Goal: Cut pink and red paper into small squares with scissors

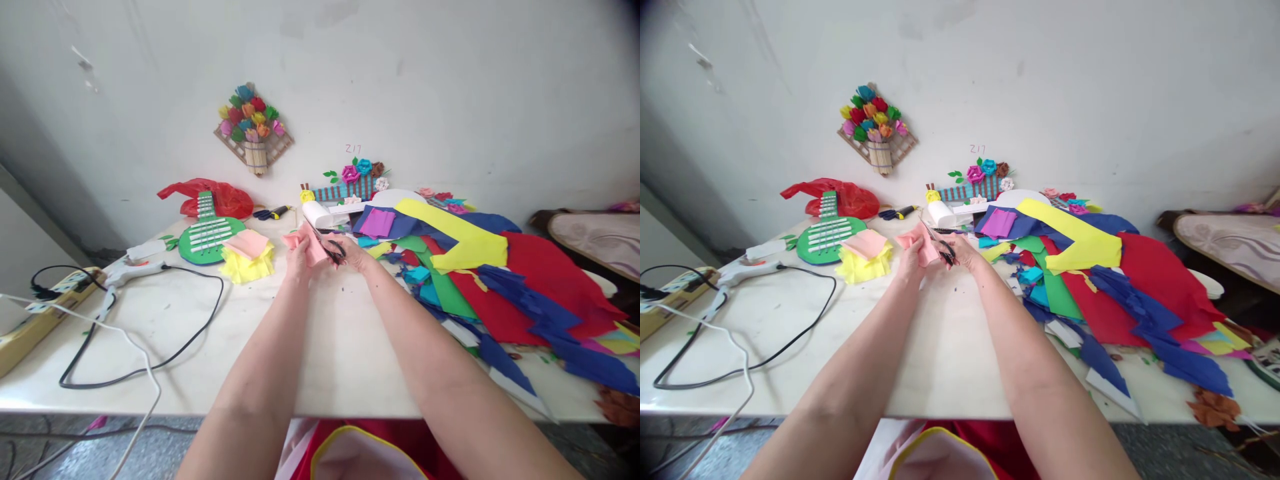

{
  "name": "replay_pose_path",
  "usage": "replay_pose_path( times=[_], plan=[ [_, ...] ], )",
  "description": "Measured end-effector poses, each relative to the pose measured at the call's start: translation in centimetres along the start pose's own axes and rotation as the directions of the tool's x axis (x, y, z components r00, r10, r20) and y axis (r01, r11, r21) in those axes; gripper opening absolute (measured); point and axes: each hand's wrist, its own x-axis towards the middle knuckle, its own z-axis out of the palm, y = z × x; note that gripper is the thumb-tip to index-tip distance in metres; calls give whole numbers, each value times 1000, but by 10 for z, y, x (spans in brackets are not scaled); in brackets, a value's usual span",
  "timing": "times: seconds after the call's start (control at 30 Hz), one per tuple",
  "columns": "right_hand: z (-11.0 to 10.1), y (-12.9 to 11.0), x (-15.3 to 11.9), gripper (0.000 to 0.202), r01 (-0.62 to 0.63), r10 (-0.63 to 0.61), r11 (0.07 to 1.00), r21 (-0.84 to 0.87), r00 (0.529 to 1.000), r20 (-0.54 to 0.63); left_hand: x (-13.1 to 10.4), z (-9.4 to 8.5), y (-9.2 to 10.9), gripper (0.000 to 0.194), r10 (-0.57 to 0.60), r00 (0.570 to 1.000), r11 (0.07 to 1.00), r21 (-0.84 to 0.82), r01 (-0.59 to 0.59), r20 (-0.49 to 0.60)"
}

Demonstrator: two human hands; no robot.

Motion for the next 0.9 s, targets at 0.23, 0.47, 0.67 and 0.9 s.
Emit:
replay_pose_path(
  times=[0.23, 0.47, 0.67, 0.9],
  plan=[
    [4, -3, 0, 40, 61, -62, 998, -31, 998, -14, -7, 7, 6, 7, -81, 994, 997, -4, 82, 67],
    [6, 0, 1, 36, 72, -73, 997, -26, 996, -48, -4, 8, 6, 5, -88, 995, 996, -21, 90, 49],
    [11, -5, 0, 31, 78, -76, 997, 17, 995, -63, -6, 9, 7, 7, -110, 994, 993, -30, 110, 9],
    [10, 0, 3, 30, 111, -110, 994, 12, 991, -72, -3, 8, 5, 6, -104, 995, 993, -51, 104, -2]
  ],
)
